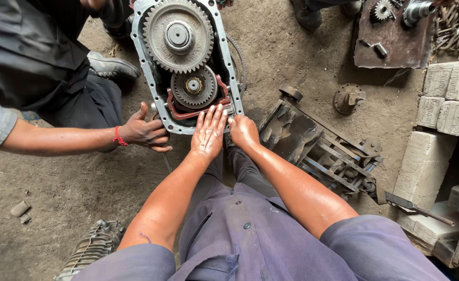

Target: The person collaborates with others to reassemble a gearbox, positioning gears within the housing, inserting a metal bracket, and then retrieving grease from a bucket by hand.

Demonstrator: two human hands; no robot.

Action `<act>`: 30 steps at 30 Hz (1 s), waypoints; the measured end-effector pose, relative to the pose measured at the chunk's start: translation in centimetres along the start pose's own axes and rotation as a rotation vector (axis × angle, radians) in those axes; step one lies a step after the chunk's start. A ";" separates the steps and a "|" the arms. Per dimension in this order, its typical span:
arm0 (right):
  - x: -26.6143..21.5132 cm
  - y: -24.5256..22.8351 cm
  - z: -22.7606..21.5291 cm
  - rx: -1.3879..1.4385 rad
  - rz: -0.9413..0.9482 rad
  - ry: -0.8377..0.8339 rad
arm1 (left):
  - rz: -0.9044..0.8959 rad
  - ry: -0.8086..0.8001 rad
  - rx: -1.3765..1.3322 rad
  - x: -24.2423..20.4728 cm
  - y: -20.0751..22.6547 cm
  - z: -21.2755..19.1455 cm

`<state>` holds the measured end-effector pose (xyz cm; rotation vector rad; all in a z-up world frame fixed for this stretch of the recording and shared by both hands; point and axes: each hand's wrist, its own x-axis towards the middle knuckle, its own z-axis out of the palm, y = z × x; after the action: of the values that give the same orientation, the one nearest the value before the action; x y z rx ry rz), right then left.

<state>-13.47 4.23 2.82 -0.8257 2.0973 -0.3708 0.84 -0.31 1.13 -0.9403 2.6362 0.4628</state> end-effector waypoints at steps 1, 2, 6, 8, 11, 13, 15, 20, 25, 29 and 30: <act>0.0 -0.1 -0.1 -0.002 0.014 -0.011 | 0.000 -0.003 -0.005 0.1 0.0 0.0; 0.0 -0.1 -0.1 0.000 0.014 -0.005 | 0.000 -0.006 -0.011 0.2 0.0 0.0; 0.3 -0.2 -0.1 -0.027 -0.030 0.016 | 0.004 0.023 -0.026 0.7 -0.4 0.3; -0.1 0.1 0.1 -0.041 -0.031 0.017 | -0.003 0.041 -0.045 0.4 -0.4 0.6; 0.2 0.1 0.2 -0.045 -0.031 0.018 | 0.036 0.103 -0.067 0.5 -0.1 0.1; 0.5 0.5 0.2 -0.064 -0.066 0.019 | 0.023 0.137 -0.044 0.4 0.7 -0.5; 0.8 1.1 0.8 -0.059 -0.029 0.022 | -0.012 0.126 -0.094 -0.6 1.4 -1.3; 2.2 3.7 2.5 -0.051 -0.077 0.049 | -0.063 0.156 -0.359 -6.6 1.5 -5.0; 5.6 6.1 4.1 -0.013 -0.195 -0.036 | -0.519 0.069 -0.630 -17.3 -1.3 -6.3; 7.8 6.2 4.1 0.549 0.187 -0.337 | -0.935 0.075 -0.690 -27.9 -4.8 -2.6; 7.9 6.1 3.9 0.579 0.203 -0.411 | -0.999 0.126 -0.721 -30.4 -5.5 -1.1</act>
<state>-16.46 3.49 -7.44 -0.3072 1.5509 -0.6031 26.73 12.03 12.73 -2.3298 1.6889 1.0805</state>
